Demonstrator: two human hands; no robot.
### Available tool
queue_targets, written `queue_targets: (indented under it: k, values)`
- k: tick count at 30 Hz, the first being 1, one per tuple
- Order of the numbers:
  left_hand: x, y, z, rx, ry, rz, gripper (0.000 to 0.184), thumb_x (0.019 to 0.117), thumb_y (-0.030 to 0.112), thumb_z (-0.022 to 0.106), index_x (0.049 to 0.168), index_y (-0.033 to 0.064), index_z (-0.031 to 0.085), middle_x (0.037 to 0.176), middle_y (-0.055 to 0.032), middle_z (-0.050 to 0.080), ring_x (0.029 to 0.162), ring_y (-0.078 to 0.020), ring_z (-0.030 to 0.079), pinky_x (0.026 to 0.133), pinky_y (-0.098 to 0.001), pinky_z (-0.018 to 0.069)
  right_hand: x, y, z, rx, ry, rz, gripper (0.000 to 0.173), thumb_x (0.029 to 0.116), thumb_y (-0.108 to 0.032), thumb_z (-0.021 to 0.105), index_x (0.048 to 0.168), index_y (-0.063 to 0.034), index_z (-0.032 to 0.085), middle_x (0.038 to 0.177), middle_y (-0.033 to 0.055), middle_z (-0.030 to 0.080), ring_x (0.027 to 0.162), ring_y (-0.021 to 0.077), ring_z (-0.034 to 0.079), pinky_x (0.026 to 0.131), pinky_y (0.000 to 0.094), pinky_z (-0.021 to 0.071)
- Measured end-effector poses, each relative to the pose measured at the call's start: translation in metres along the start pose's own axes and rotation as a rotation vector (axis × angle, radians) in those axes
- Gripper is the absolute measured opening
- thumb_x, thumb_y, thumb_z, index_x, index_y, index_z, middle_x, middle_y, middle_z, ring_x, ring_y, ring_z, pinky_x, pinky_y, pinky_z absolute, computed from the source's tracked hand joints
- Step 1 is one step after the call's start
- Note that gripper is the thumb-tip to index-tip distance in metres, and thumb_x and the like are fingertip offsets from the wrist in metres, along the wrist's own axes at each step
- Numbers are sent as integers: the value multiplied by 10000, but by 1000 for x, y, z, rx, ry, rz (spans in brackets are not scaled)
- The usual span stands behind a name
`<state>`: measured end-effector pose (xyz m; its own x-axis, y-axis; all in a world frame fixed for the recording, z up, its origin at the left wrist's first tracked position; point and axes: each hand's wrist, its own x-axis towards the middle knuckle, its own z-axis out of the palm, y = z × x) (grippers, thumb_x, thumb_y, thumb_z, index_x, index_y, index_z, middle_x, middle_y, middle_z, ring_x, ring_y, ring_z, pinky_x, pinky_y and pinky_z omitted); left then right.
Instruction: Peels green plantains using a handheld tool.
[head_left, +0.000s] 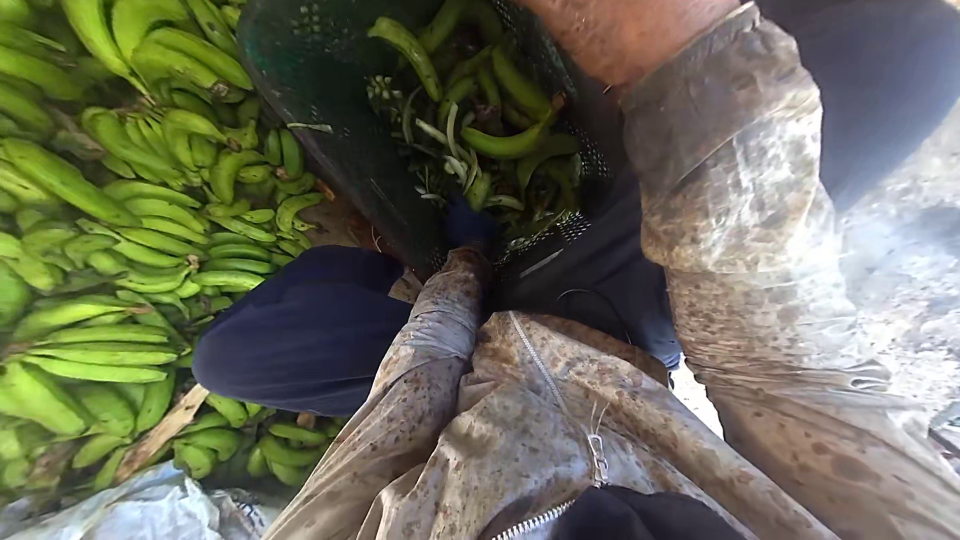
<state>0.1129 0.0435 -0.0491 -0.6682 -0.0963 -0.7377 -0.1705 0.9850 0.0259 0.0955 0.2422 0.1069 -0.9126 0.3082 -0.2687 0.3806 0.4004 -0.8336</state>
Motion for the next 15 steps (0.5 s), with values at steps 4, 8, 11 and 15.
queue_targets:
  k: [4,8,11,15]
  values:
    - [38,-14,-2,-312,169,-48,620,910,215,715,1465,62,485,1306,-202,639,1206,-340,628,1004,-550,506,9,2,-8,51,57,-45,197,946,-147,748,789,-52,680,652,3,564,588,44,540,569,217,454]
    - [82,-33,-29,-590,477,11,695,784,296,841,1368,46,560,1197,-160,680,1108,-273,667,953,-484,556,6,1,-8,120,6,-35,183,973,-86,702,808,-18,660,655,20,533,590,43,515,571,193,434]
    - [89,-22,-85,-856,487,144,772,833,334,832,1448,32,477,1294,-140,642,1149,-194,652,963,-388,565,4,1,-6,98,1,-45,170,970,-102,708,828,-17,671,668,22,544,601,47,521,580,202,436]
    - [84,-6,-100,-986,497,298,767,917,419,755,1478,36,400,1259,-128,633,1038,-152,670,861,-345,592,-1,2,-7,85,18,-63,189,962,-140,730,811,-45,668,658,1,537,588,31,514,565,192,432]
